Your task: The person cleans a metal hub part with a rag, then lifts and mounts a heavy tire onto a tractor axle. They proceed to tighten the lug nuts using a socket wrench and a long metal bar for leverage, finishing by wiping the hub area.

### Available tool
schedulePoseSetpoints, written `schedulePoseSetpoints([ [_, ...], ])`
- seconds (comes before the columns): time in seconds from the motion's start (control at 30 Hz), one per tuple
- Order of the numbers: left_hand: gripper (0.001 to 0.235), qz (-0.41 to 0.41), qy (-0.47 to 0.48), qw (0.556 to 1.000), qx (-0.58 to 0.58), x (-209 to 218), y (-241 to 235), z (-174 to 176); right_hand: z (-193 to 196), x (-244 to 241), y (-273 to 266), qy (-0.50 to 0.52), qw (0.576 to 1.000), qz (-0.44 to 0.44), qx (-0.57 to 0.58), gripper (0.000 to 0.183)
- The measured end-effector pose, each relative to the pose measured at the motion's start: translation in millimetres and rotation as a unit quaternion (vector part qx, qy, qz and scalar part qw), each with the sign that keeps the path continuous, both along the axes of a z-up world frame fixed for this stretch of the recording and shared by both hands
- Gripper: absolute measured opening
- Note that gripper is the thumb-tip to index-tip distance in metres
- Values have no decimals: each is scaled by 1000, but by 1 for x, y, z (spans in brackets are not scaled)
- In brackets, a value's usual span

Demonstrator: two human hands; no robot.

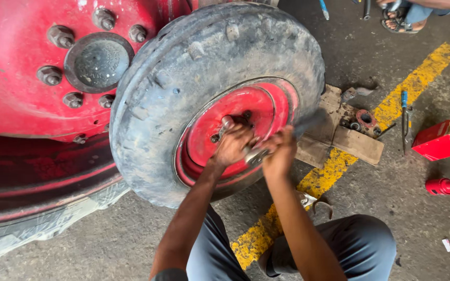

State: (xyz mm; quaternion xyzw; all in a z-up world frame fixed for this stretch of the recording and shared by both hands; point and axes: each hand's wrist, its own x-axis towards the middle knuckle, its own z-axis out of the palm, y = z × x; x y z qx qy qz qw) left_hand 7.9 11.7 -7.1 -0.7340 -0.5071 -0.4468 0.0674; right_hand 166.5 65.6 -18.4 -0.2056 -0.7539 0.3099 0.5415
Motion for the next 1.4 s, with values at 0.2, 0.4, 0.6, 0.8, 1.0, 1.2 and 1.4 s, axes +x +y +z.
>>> schedulePoseSetpoints([
  [0.2, 20, 20, 14, 998, -61, 5, 8, 2, -16, 2, 38, 258, 682, 179, -661, 13],
  [0.4, 42, -163, -396, 902, 51, 18, 0, -12, 10, -13, 7, -5, 925, 243, -293, 18],
  [0.6, 20, -32, -129, 989, -65, 9, -9, 3, -44, -2, 12, 90, 969, 152, -171, 23],
  [0.8, 31, 63, -35, 996, -45, 26, -14, 25, -99, 19, 68, 367, 631, 90, -678, 25],
  [1.0, 56, 114, -259, 959, -12, 38, -60, -12, -20, 65, 41, 414, 607, 244, -633, 23],
  [1.2, 34, -3, -789, 598, -144, 51, -23, -34, 88, 55, 16, 272, 789, 139, -532, 17],
  [1.4, 46, -160, -828, 493, -211, 59, -28, -27, 97, 35, -18, 201, 840, 86, -497, 16],
])
